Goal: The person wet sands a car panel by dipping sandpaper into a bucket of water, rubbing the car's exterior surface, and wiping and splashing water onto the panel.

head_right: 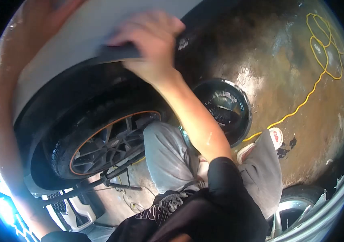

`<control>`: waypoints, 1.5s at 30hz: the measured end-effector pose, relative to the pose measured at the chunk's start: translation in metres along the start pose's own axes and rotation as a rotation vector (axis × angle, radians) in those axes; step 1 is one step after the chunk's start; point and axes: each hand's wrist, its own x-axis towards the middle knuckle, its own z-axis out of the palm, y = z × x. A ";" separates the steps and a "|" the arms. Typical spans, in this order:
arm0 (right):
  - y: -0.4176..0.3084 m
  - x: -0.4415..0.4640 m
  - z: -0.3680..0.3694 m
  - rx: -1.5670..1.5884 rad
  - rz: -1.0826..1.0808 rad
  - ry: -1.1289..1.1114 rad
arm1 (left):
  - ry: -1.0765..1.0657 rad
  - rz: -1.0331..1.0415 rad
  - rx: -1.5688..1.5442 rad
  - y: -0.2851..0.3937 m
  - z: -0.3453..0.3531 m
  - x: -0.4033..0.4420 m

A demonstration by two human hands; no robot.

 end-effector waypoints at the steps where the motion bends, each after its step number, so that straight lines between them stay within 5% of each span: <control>1: -0.021 0.021 0.004 0.050 -0.029 -0.069 | -0.031 -0.133 -0.222 0.003 -0.002 0.003; 4: -0.005 0.006 -0.006 -0.020 -0.002 -0.087 | -0.050 -0.278 -0.455 0.003 -0.003 0.007; 8: 0.024 -0.038 -0.019 -0.103 0.157 -0.063 | 0.014 -0.244 -0.319 0.006 -0.002 0.004; 11: -0.030 0.020 0.005 0.062 0.013 -0.079 | 0.075 -0.182 -0.103 0.019 0.014 -0.001; 14: -0.005 -0.002 -0.011 -0.032 0.063 -0.102 | 0.219 -0.302 -0.253 0.017 0.015 0.010; 17: 0.042 -0.051 -0.030 -0.191 0.157 -0.095 | -0.331 -0.365 -0.293 0.023 -0.045 0.038; 20: 0.016 -0.006 -0.009 -0.051 0.035 -0.003 | -0.521 -0.431 0.054 0.037 -0.031 0.036; 21: -0.005 0.019 -0.001 -0.005 -0.017 0.007 | -0.197 -0.354 -0.095 0.025 0.000 0.014; 24: 0.009 0.018 -0.007 -0.009 -0.033 -0.013 | 0.182 -0.294 -0.184 0.023 0.017 0.006; 28: 0.064 -0.048 -0.053 -0.203 0.229 -0.059 | -0.135 -0.190 -0.111 0.006 -0.017 0.017; 31: 0.054 -0.042 -0.068 0.144 0.554 0.182 | -0.292 -0.129 -0.028 -0.005 -0.025 0.031; 34: 0.043 -0.048 -0.063 0.243 0.685 0.022 | -0.269 -0.158 -0.070 0.002 -0.018 0.030; 36: 0.049 -0.056 -0.069 -0.022 0.419 -0.181 | -0.251 -0.170 -0.085 0.008 -0.013 0.030; 45: 0.081 -0.022 -0.054 -0.180 0.042 -0.145 | -0.214 -0.196 -0.138 0.017 -0.007 0.028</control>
